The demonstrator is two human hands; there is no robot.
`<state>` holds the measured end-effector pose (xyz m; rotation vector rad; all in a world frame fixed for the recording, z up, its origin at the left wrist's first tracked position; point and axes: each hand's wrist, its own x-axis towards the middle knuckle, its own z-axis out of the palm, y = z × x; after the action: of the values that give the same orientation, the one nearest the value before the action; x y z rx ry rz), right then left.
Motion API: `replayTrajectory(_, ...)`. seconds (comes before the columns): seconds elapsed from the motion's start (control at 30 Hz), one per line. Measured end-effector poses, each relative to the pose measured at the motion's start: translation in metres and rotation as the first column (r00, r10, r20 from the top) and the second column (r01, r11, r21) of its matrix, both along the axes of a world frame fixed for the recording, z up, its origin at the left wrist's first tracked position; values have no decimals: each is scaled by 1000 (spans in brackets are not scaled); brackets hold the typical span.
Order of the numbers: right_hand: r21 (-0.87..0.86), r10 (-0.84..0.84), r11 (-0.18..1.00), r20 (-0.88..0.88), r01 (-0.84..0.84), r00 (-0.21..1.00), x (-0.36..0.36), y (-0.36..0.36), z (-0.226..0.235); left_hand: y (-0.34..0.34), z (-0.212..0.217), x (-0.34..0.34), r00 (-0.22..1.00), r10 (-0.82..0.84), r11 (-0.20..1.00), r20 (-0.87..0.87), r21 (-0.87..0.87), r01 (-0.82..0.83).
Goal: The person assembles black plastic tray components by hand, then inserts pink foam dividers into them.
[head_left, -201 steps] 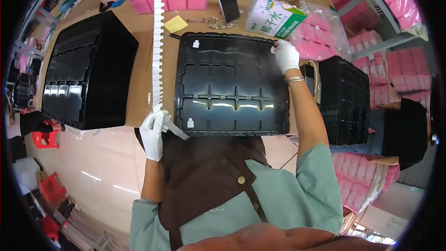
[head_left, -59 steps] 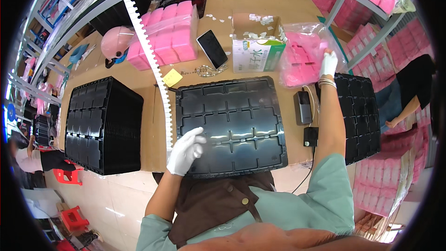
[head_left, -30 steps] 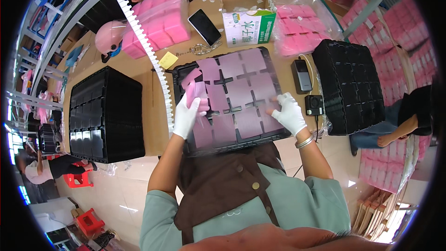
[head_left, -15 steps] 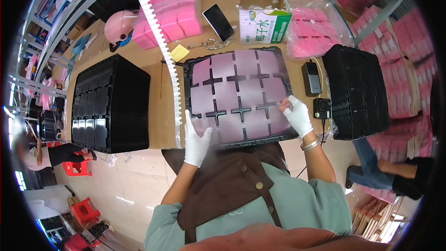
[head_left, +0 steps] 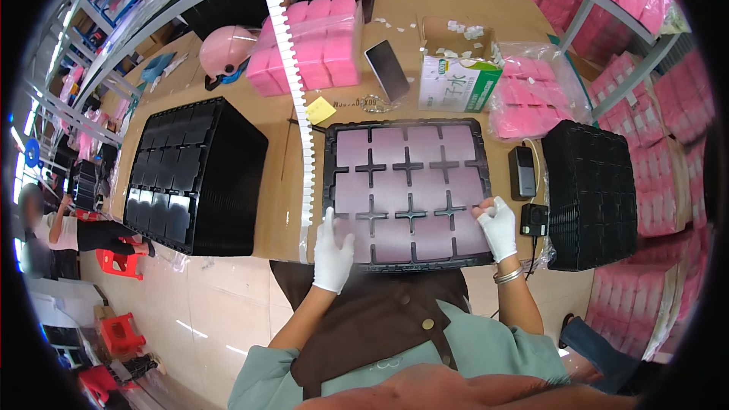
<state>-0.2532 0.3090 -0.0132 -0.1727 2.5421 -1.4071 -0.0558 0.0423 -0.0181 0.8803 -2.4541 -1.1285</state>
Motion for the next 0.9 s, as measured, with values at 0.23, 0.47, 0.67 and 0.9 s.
replayTrajectory(0.23, -180, -115, 981, -202, 79, 973, -1, 21, -6, 6, 46, 16, 999, 24, 999, 45, 34, -26)
replayTrajectory(0.47, 325, 248, 943, -541, -73, 804, -46, -10, 20, -19, 59, -43, 936, -348, 877, 47, -337, 342)
replayTrajectory(0.67, 605, 575, 771, -530, -196, 623, -73, -111, -1, -23, -3, -175, 863, -420, 634, 280, -590, 500)
replayTrajectory(0.9, 736, 585, 665, -407, -127, 702, -99, -91, -15, -63, -17, -146, 862, -363, 651, 355, -565, 507)
